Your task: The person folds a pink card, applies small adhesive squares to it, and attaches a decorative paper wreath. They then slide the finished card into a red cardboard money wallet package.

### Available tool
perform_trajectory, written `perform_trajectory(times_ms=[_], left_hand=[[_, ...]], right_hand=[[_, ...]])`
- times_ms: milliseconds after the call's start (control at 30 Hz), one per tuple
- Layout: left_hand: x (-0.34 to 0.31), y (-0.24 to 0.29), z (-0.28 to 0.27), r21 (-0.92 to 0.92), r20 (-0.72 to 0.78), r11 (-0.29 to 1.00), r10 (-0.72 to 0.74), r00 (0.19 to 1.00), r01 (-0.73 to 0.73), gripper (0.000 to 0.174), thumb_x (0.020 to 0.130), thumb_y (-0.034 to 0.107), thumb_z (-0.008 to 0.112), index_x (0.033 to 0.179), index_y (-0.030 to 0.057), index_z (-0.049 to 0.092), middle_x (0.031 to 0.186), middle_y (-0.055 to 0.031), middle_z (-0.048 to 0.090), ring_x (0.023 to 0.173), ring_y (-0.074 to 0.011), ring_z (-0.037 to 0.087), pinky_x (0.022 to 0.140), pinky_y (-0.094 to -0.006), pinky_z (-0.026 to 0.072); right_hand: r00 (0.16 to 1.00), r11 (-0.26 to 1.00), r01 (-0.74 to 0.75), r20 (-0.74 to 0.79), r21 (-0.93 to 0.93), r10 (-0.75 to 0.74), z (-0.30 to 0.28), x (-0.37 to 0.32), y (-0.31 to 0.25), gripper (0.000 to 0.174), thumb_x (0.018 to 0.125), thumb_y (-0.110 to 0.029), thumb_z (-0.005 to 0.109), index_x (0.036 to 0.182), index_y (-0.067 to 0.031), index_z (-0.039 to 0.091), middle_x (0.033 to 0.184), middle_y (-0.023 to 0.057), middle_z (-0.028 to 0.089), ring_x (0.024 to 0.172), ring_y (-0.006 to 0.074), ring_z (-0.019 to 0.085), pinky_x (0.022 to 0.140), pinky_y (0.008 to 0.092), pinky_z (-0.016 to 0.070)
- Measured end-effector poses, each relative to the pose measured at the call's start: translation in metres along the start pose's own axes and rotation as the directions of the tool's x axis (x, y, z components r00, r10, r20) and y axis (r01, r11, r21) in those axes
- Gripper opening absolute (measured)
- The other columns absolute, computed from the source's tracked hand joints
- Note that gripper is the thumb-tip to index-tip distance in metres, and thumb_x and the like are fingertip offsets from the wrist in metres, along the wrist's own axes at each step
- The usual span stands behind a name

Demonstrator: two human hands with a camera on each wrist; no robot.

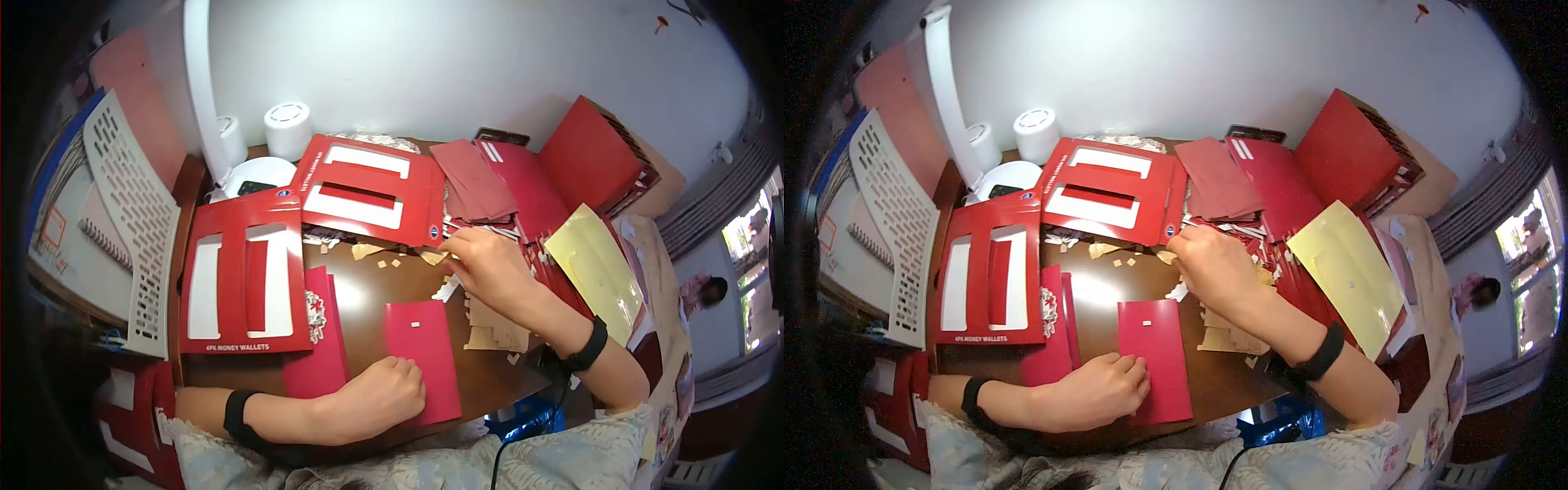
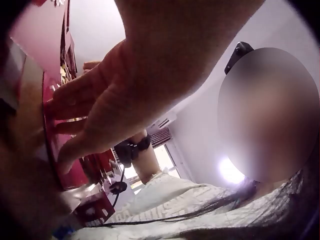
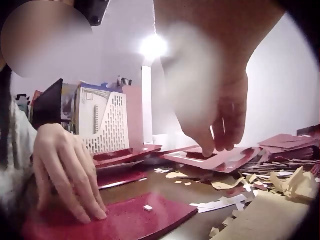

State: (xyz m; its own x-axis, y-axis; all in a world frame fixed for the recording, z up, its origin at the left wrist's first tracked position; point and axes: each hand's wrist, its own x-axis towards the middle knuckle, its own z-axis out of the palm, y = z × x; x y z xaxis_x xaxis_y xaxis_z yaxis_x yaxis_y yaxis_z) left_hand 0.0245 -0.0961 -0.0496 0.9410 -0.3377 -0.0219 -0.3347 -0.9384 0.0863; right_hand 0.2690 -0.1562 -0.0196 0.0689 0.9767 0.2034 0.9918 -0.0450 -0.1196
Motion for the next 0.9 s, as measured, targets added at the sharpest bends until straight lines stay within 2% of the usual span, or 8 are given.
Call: perform_trajectory(times_ms=[100, 167, 200, 333, 467, 600, 833, 900], left_hand=[[0.000, -0.001, 0.000, -0.042, -0.003, 0.999, -0.007, 1.000, 0.007, 0.035, 0.072, 0.017, 0.070, 0.098, -0.0066, 0.067, 0.098, -0.0186, 0.066, 0.092, -0.0284, 0.065, 0.081, -0.0346, 0.0535], [0.000, -0.002, 0.001, -0.037, -0.019, 0.999, -0.002, 1.000, 0.001, 0.034, 0.072, 0.017, 0.070, 0.096, -0.0062, 0.067, 0.097, -0.0185, 0.067, 0.091, -0.0283, 0.065, 0.081, -0.0347, 0.0536], [0.000, -0.001, 0.002, -0.029, -0.035, 0.999, 0.017, 0.999, -0.018, 0.033, 0.072, 0.016, 0.070, 0.095, -0.0059, 0.068, 0.095, -0.0183, 0.067, 0.090, -0.0283, 0.066, 0.080, -0.0347, 0.0538], [0.002, -0.001, 0.003, -0.036, -0.006, 0.999, 0.001, 1.000, -0.001, 0.030, 0.072, 0.016, 0.068, 0.093, -0.0052, 0.069, 0.093, -0.0171, 0.068, 0.087, -0.0275, 0.066, 0.079, -0.0348, 0.0542], [0.002, 0.000, 0.004, -0.024, -0.055, 1.000, -0.001, 0.998, 0.000, 0.024, 0.075, 0.016, 0.065, 0.089, -0.0032, 0.069, 0.089, -0.0156, 0.067, 0.084, -0.0264, 0.066, 0.075, -0.0349, 0.0540], [0.002, 0.001, 0.006, -0.007, -0.078, 1.000, -0.003, 0.997, 0.002, 0.020, 0.076, 0.015, 0.064, 0.086, -0.0023, 0.068, 0.086, -0.0148, 0.067, 0.081, -0.0255, 0.066, 0.072, -0.0342, 0.0532], [0.002, 0.003, 0.009, -0.013, -0.121, 1.000, -0.017, 0.992, 0.015, 0.019, 0.077, 0.015, 0.064, 0.082, -0.0025, 0.068, 0.082, -0.0131, 0.066, 0.078, -0.0246, 0.065, 0.070, -0.0335, 0.0523], [0.002, 0.002, 0.008, 0.001, -0.126, 1.000, -0.007, 0.992, 0.007, 0.017, 0.077, 0.015, 0.064, 0.081, -0.0019, 0.068, 0.081, -0.0126, 0.066, 0.078, -0.0242, 0.065, 0.070, -0.0335, 0.0520]], right_hand=[[0.994, 0.995, 0.095, -0.054, 0.001, -0.095, 0.014, 0.017, -0.002, 0.024, 0.082, -0.004, 0.069, 0.106, -0.0049, 0.069, 0.104, 0.0118, 0.068, 0.098, 0.0316, 0.065, 0.083, 0.0406, 0.0551], [0.931, 0.952, 0.304, -0.205, -0.024, -0.302, 0.027, 0.027, -0.011, 0.021, 0.083, -0.005, 0.061, 0.103, -0.0013, 0.068, 0.105, 0.0098, 0.065, 0.099, 0.0284, 0.064, 0.086, 0.0383, 0.0543], [0.930, 0.938, 0.345, -0.125, -0.030, -0.346, 0.030, 0.030, -0.015, 0.030, 0.087, -0.007, 0.057, 0.116, -0.0008, 0.064, 0.113, 0.0095, 0.064, 0.106, 0.0260, 0.061, 0.090, 0.0365, 0.0531], [0.899, 0.898, 0.437, -0.004, -0.047, -0.438, 0.052, 0.045, -0.036, 0.045, 0.091, -0.009, 0.052, 0.135, 0.0012, 0.052, 0.127, 0.0121, 0.062, 0.114, 0.0257, 0.060, 0.094, 0.0364, 0.0523], [0.883, 0.885, 0.463, -0.059, -0.051, -0.466, 0.073, 0.058, -0.044, 0.053, 0.093, -0.007, 0.049, 0.145, 0.0041, 0.043, 0.144, 0.0206, 0.051, 0.126, 0.0303, 0.055, 0.102, 0.0385, 0.0497], [0.864, 0.869, 0.465, -0.126, -0.169, -0.487, 0.097, 0.067, -0.044, 0.055, 0.093, -0.008, 0.049, 0.146, 0.0047, 0.042, 0.143, 0.0202, 0.051, 0.124, 0.0297, 0.056, 0.100, 0.0382, 0.0499], [0.907, 0.908, 0.375, -0.126, -0.185, -0.401, 0.079, 0.058, -0.034, 0.045, 0.087, -0.009, 0.057, 0.131, 0.0012, 0.058, 0.102, 0.0081, 0.061, 0.097, 0.0210, 0.063, 0.082, 0.0336, 0.0530], [0.952, 0.924, 0.298, 0.010, -0.242, -0.304, 0.074, 0.055, -0.031, 0.039, 0.085, -0.011, 0.061, 0.123, 0.0004, 0.063, 0.101, 0.0077, 0.060, 0.094, 0.0216, 0.062, 0.078, 0.0335, 0.0527]])
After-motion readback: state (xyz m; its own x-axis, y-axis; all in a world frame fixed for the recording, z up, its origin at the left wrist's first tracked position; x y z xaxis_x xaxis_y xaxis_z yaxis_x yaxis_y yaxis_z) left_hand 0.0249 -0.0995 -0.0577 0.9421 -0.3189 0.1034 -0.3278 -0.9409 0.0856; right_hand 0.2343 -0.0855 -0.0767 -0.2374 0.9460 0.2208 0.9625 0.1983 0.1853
